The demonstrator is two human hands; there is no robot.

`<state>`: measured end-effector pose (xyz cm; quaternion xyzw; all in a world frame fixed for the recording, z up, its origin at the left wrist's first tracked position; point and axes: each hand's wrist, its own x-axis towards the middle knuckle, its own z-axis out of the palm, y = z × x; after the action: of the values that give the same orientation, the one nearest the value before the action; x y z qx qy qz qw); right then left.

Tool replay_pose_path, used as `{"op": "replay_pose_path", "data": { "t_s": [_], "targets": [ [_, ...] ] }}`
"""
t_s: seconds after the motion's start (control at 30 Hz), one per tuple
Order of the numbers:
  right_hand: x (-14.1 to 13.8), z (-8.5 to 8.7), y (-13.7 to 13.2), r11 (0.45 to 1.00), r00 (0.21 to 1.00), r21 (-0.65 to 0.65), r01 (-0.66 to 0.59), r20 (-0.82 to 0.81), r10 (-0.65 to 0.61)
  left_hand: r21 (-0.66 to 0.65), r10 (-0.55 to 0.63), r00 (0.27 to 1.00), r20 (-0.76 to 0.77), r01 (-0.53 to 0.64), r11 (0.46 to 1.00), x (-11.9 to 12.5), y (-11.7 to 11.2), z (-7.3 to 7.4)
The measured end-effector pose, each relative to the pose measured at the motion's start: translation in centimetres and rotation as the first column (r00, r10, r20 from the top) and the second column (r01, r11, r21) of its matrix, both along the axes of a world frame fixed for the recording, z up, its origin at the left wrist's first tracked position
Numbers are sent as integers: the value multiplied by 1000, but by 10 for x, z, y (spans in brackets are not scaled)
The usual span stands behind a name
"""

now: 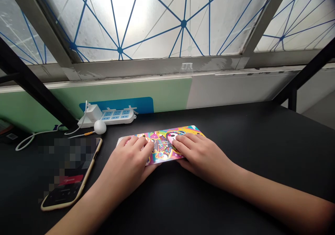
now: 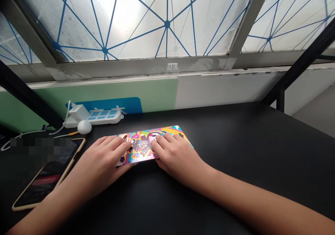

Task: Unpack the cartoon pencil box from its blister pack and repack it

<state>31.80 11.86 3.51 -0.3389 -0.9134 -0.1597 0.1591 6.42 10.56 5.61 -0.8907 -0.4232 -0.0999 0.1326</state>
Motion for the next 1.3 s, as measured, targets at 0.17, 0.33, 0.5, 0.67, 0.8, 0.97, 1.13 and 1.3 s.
{"op": "replay_pose_path", "data": {
  "t_s": [0.17, 0.33, 0.5, 0.67, 0.8, 0.97, 1.13, 1.3],
  "targets": [
    [-1, 0, -3, 999, 1000, -38, 11, 9, -11, -44, -23, 999, 41, 25, 999, -2, 3, -4],
    [-2, 1, -3, 998, 1000, -69, 11, -15, -12, -160, 37, 997, 62, -27, 987, -10, 8, -14],
    [-8, -4, -3, 987, 994, -117, -111, 7, 112, -296, 74, 995, 70, -50, 954, -18, 13, -15],
    [-21, -8, -8, 985, 995, -156, -69, 56, 78, -325, 38, 992, 116, 2, 946, -20, 15, -10],
    [-37, -8, -8, 981, 993, -174, -83, 67, 95, -316, 37, 988, 149, 12, 949, -20, 13, -7],
    [-58, -3, -1, 953, 983, -256, -165, 36, 180, -313, 33, 984, 175, 24, 949, -20, 13, -6],
    [-62, 9, 4, 918, 984, -359, -168, 0, 180, -333, 38, 987, 154, 16, 943, -27, 16, -7],
    [-57, 15, 7, 890, 980, -418, -182, -2, 200, -368, 55, 990, 133, -2, 930, -32, 21, -10]
  ]
}}
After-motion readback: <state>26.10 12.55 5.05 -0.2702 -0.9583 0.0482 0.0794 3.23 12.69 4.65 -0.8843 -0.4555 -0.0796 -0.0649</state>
